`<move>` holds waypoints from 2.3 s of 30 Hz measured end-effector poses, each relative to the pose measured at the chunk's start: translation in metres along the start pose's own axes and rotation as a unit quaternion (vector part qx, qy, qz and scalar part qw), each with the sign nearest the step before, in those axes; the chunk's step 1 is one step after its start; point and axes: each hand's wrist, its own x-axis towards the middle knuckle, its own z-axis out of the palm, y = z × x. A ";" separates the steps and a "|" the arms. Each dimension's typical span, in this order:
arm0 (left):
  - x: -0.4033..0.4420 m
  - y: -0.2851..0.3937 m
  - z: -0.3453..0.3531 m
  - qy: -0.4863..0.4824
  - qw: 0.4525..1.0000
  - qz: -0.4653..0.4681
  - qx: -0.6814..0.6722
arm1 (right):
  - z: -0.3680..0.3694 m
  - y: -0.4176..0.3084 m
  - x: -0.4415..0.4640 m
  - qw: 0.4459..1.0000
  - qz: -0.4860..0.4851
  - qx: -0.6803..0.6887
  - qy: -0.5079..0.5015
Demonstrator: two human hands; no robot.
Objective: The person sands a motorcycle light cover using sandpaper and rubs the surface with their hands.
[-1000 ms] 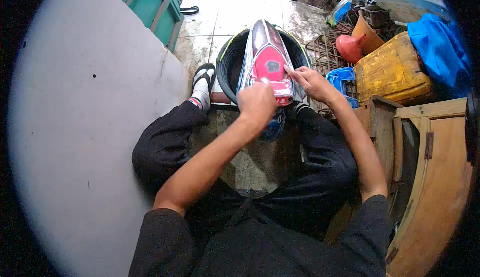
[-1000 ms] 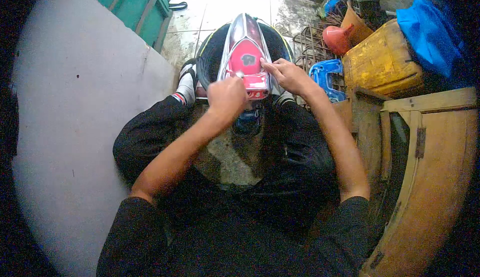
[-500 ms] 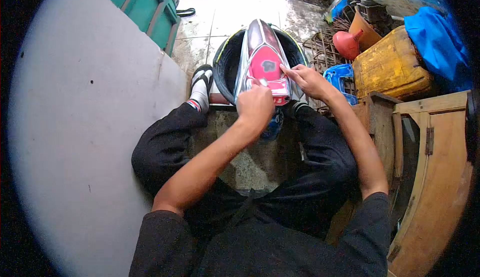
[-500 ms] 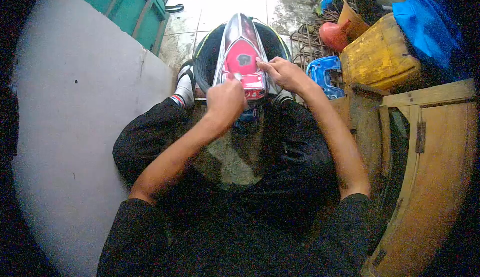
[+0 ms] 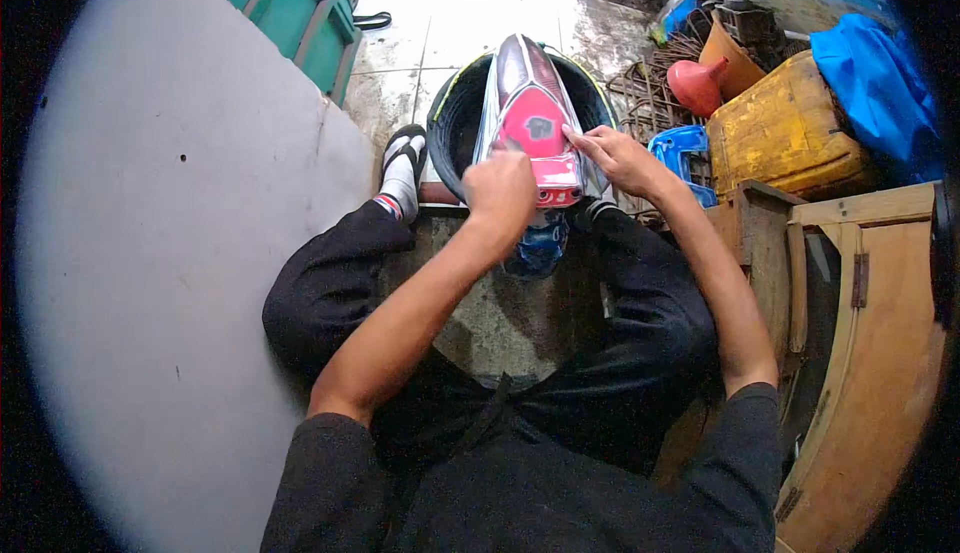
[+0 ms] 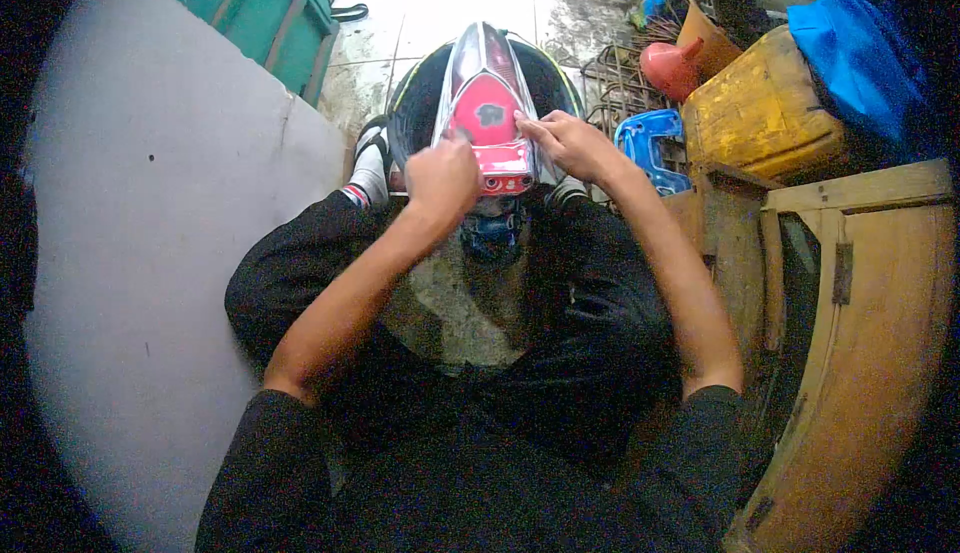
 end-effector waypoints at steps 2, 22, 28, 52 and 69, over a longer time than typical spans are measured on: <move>-0.014 0.008 0.004 -0.015 0.998 0.056 -0.020 | -0.001 0.002 0.005 0.999 0.036 -0.014 -0.035; -0.015 0.007 -0.013 -0.046 0.996 0.070 -0.001 | -0.001 0.003 0.007 0.999 0.007 -0.018 -0.040; -0.003 0.000 -0.007 -0.017 0.999 0.024 -0.012 | 0.001 0.004 0.001 0.999 -0.004 -0.031 -0.017; -0.011 0.008 -0.024 -0.079 0.996 0.015 -0.039 | 0.003 0.009 0.006 0.999 0.008 -0.036 -0.034; -0.019 0.012 -0.024 -0.139 0.987 0.052 -0.056 | -0.003 -0.004 0.002 0.999 -0.006 -0.035 -0.032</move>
